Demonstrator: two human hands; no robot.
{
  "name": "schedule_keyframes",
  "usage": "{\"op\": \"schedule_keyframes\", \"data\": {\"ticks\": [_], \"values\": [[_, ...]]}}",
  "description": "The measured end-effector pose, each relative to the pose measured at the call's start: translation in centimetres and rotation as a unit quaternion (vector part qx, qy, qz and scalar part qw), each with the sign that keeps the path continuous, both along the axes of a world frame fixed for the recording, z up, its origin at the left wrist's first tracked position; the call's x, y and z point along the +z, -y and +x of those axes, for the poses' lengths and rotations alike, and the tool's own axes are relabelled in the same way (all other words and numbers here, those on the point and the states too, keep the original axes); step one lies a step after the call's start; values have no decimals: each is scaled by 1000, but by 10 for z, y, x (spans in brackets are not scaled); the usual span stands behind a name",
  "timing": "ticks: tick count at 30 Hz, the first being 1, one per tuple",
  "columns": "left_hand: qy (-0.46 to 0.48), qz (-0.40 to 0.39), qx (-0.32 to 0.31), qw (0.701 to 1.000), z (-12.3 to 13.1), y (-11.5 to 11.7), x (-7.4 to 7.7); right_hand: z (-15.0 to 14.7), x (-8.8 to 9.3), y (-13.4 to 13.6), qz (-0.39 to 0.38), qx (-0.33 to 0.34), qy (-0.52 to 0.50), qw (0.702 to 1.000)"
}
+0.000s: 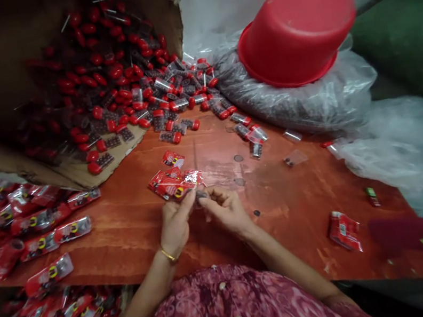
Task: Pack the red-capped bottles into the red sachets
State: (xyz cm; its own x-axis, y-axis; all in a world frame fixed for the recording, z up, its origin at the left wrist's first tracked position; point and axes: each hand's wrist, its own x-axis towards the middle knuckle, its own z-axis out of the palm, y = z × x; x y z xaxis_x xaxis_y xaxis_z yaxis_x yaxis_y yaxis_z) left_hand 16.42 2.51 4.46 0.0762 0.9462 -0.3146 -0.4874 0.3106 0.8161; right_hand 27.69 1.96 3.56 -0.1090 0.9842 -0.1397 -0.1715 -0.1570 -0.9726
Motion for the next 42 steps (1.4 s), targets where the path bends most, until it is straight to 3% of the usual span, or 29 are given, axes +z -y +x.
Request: {"op": "schedule_keyframes", "data": {"ticks": [10, 16, 18, 20, 23, 24, 26, 28, 30, 32, 33, 35, 37, 38, 40, 42], "values": [[50, -7, -2, 999, -5, -1, 1, 4, -6, -5, 36, 43, 39, 998], [49, -67, -26, 996, -6, -1, -6, -1, -14, -15, 157, 9, 181, 971], [44, -98, -17, 994, -20, -2, -5, 11, -14, -25, 187, -1, 288, 939], [34, -123, 44, 991, -46, -5, -1, 37, -14, -40, 177, -73, 426, 884], [16, -126, 284, 950, -95, -7, 5, 90, -20, -65, 75, -228, 596, 766], [11, -112, 363, 925, -110, -6, 7, 106, -24, -71, 30, -250, 632, 732], [7, -96, 422, 902, -129, -2, 8, 128, -34, -77, 8, -227, 675, 702], [-7, -100, 396, 913, -132, 3, 6, 132, -44, -72, 43, -175, 696, 695], [-75, -82, 341, 933, -118, 5, 2, 121, -51, -60, 98, -132, 701, 694], [-252, -8, 231, 940, -96, 1, -4, 105, -55, -43, 151, -103, 694, 697], [-360, 47, 171, 916, -85, -4, -7, 97, -56, -35, 177, -90, 686, 700], [-532, 142, 91, 830, -70, -19, -14, 84, -58, -21, 221, -67, 666, 710], [-637, 179, 30, 749, -66, -33, -21, 77, -58, -10, 250, -57, 644, 720], [-669, 178, 2, 722, -66, -39, -24, 75, -57, -7, 259, -59, 634, 726], [-699, 162, -43, 695, -71, -46, -30, 72, -54, -3, 270, -71, 615, 737], [-708, 153, -63, 687, -75, -47, -34, 67, -49, -5, 277, -82, 598, 747]]}}
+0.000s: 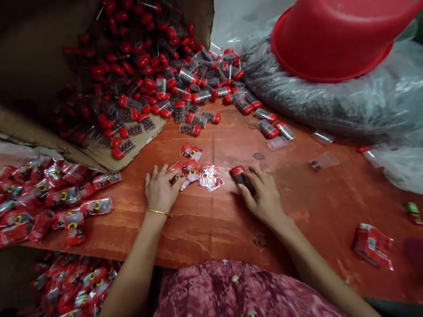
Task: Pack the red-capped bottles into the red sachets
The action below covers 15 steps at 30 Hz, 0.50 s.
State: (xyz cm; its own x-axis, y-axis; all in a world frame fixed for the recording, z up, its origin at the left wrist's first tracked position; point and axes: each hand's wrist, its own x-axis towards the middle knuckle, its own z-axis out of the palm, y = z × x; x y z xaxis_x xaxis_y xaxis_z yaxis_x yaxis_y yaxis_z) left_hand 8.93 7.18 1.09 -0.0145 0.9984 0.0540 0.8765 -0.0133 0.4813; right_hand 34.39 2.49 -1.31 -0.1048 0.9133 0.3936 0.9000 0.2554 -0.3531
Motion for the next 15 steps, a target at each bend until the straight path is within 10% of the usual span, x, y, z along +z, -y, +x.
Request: {"op": "schedule_keyframes", "data": {"ticks": [7, 15], "values": [[3, 85, 3, 996, 17, 0, 11, -42, 16, -30, -41, 66, -7, 997], [-34, -12, -52, 998, 25, -24, 1, -57, 1, -37, -74, 61, 59, 994]]}}
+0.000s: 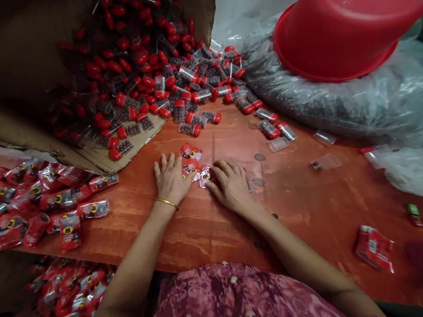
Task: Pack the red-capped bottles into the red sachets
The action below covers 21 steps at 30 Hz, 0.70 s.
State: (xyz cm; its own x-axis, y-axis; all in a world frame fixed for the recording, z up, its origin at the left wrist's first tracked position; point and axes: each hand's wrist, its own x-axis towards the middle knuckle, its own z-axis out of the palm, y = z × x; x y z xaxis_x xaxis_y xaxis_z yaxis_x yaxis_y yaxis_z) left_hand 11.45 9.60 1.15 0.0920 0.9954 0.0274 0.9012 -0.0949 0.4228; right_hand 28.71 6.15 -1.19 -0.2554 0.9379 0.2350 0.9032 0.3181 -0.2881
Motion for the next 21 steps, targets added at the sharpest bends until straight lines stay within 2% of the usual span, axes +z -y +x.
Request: {"op": "schedule_keyframes", "data": {"ticks": [4, 7, 11, 15, 18, 21], "values": [[38, 4, 10, 999, 4, -5, -4, 0, -1, 0, -2, -8, 24, 1000], [107, 20, 33, 994, 4, -6, 1, 0, -1, 1, -2, -11, 29, 1000], [212, 37, 93, 972, -12, 1, 14, -1, -1, 1, -5, -9, 34, 999], [249, 12, 135, 959, -29, 10, 10, 0, -4, 2, -8, -6, 24, 1000], [273, 16, 139, 952, -30, 18, 7, 0, 0, 4, 2, -23, -14, 1000], [336, 54, 130, 931, -24, 27, 16, -8, 15, 6, 4, 0, -143, 990]]}}
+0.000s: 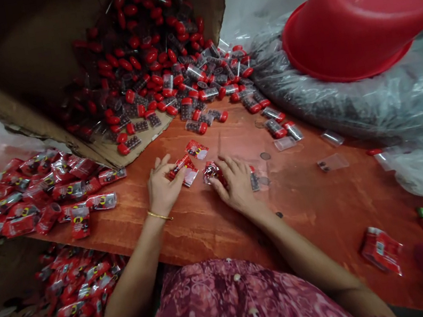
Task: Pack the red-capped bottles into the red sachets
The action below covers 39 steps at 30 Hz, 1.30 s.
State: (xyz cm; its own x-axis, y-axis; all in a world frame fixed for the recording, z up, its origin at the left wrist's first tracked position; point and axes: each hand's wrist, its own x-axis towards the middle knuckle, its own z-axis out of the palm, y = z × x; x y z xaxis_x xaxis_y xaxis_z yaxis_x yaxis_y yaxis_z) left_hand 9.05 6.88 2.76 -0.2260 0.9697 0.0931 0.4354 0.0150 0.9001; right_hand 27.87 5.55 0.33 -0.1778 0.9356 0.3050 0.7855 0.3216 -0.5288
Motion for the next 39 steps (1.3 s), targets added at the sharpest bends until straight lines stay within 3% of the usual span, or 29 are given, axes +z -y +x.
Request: {"op": "schedule_keyframes", "data": {"ticks": [3, 6, 8, 10, 15, 20, 25, 28, 30, 33, 35, 37, 39], "values": [[121, 11, -29, 992, 9, 9, 16, -17, 19, 1, -81, 66, -227, 968], [226, -19, -50, 973, 19, 15, 24, -34, 29, 0, -183, 94, -416, 886], [277, -36, -46, 959, 24, 19, 24, -39, 29, 2, -199, 79, -471, 856], [322, -72, -50, 943, 27, 24, 23, -38, 26, 4, -184, 51, -479, 857], [351, -224, -92, 904, 33, 39, 24, -23, 19, 11, -114, -7, -427, 897], [391, -161, -30, 906, 53, 41, 19, -19, 12, 18, -89, -5, -371, 924], [423, -163, 11, 892, 64, 33, 13, -18, 7, 25, -90, -8, -353, 931], [453, -171, 34, 874, 63, 29, 16, 5, 12, 27, -74, -12, -240, 968], [464, -178, 49, 866, 61, 28, 18, 29, 16, 26, -49, -73, -103, 991], [483, -190, 51, 853, 61, 26, 17, 60, 14, 24, -58, -202, 78, 975], [500, -206, 42, 840, 64, 25, 14, 70, 7, 25, -82, -228, 131, 961], [517, -226, 33, 825, 67, 26, 13, 71, -1, 27, -87, -212, 119, 966], [533, -238, 29, 811, 68, 26, 13, 69, -6, 30, -88, -191, 31, 977]]}}
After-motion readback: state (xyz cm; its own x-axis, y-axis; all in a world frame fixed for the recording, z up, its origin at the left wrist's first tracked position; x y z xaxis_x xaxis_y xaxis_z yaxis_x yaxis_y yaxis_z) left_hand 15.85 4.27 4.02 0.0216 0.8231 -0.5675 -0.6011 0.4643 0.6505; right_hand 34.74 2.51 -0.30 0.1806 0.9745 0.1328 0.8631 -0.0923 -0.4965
